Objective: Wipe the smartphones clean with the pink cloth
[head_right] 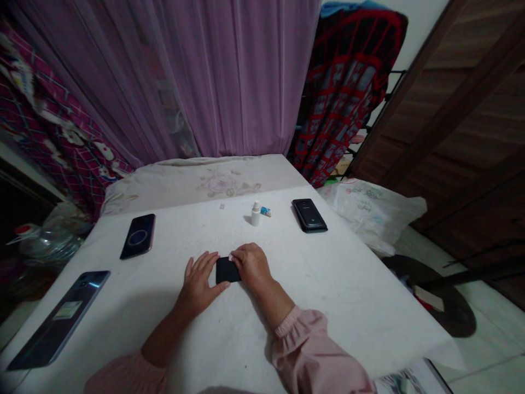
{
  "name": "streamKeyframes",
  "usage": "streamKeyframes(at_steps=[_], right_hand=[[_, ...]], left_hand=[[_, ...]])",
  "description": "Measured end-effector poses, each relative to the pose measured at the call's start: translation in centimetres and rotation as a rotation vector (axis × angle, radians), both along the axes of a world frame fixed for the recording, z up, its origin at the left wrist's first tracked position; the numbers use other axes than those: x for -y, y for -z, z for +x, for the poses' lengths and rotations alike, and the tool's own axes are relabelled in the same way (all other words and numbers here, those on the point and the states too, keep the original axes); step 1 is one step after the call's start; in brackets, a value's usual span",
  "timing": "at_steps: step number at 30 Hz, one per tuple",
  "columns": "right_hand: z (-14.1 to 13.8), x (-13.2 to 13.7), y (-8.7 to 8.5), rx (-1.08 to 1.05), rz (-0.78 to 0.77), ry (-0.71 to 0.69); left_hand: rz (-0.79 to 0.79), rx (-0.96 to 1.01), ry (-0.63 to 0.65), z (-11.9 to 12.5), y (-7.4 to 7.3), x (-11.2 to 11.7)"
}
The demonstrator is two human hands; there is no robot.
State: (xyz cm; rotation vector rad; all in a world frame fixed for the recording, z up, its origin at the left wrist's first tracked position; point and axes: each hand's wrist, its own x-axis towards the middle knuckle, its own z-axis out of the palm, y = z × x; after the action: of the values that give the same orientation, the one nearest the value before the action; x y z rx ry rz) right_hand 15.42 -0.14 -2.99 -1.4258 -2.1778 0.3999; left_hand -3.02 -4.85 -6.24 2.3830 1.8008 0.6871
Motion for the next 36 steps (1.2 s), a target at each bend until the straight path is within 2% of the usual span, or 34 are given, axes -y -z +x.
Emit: streamKeyframes(at_steps=[2,5,9,12,14,17,21,24,27,32,36], right_hand=[[-0.2,0.1,0.2,-0.019,0.034,-0.033],[2.1,0.2,0.5,-0.032,0.066,-0.014],[7.1,-0.1,0.6,-0.048,0.039,0.215],[9.0,-0.4,0.6,-0.138,-0.013,0.353],[8.7,-0.6,0.7,-0.208,-0.039,0.393],[6.9,-1.0,0.5,-0.229,-0.052,0.367],[4.3,-1.6,0.2,-0.091,-0.045,0.305],[3.6,-1.4,0.1,0.024,-0.014,0.246],[4.1,-0.2,0.2,0.065,0.003,0.225],[6.1,3.2,0.6,0.037,0.015,0.212],[6.9,4.6,0.4,-0.09,-0.033,0.212]], left_hand=[[0.009,0.0,-0.004,0.0,0.0,0.0],[0.036,0.007,-0.016,0.1,-0.2,0.1],[0.092,0.02,-0.059,0.5,-0.2,0.7],[0.087,0.01,-0.096,0.9,-0.1,1.3],[0.07,-0.002,-0.084,1.3,-0.1,1.6],[0.078,-0.006,-0.022,2.0,-0.5,1.8],[0.097,0.014,0.033,2.7,-1.3,1.5],[0.097,0.055,0.034,3.0,-1.5,1.3],[0.1,0.082,0.031,3.1,-1.4,1.3],[0.124,0.07,0.018,3.1,-1.4,1.1],[0.172,-0.004,-0.081,2.4,-1.5,0.4]])
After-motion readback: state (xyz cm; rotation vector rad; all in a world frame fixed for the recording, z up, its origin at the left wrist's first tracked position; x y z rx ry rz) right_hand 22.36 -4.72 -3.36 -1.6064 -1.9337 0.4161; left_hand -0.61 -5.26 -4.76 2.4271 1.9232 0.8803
